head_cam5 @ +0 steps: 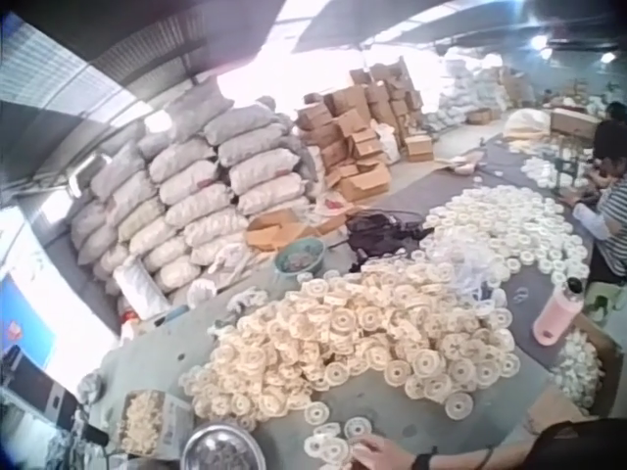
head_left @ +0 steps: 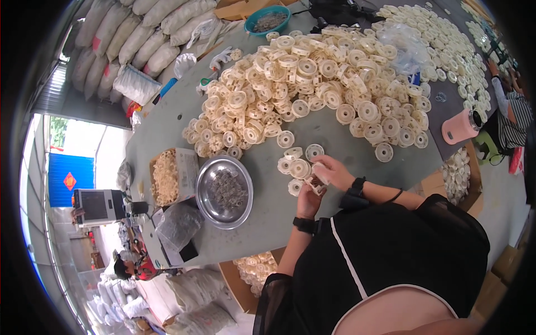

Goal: Assembling white plastic ring components with smaller metal or plastic fasteners on a production table.

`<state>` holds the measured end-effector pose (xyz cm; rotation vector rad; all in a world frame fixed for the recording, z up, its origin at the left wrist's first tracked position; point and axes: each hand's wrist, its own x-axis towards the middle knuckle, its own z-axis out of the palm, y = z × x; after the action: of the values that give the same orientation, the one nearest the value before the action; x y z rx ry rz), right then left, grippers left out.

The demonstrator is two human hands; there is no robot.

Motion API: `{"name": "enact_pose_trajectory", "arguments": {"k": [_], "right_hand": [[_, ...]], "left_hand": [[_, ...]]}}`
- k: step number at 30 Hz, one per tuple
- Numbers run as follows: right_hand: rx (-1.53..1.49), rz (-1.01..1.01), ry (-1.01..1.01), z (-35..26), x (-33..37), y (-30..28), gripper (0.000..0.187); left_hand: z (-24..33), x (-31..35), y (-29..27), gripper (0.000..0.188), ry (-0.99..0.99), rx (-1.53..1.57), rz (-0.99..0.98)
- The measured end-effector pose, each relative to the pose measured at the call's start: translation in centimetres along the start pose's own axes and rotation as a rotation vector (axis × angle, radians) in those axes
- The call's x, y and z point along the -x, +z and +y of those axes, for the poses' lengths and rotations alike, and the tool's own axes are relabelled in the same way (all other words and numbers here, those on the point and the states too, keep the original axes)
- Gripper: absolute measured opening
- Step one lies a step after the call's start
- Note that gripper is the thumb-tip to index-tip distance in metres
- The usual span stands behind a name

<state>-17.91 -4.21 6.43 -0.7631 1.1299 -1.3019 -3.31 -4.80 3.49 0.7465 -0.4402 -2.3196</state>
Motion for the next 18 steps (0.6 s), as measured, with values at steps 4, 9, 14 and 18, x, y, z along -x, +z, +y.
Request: {"name": "enact_pose_trajectory", "arguments": {"k": [4,9,14,18], "right_hand": [[0.663,-0.102,-0.078,6.5,-3.1,-3.5,0.03],[-0.072,0.193,0.4,5.5,-3.1,-1.5,0.036],[0.542,0.09,0.152,5.8,-4.8,0.5,0.041],[0.513,0.111,0.149,7.4,-6.2,0.6,0.04]], "left_hand": [[-0.3,0.2,-3.5,0.025,-0.011,-0.006,0.209],[0.8,1.5,-3.8,0.019,0.006,-0.082,0.404],[3.2,2.8,-4.0,0.018,0.029,-0.221,0.416],[5.5,3.7,-5.6,0.014,0.06,-0.219,0.459]]}}
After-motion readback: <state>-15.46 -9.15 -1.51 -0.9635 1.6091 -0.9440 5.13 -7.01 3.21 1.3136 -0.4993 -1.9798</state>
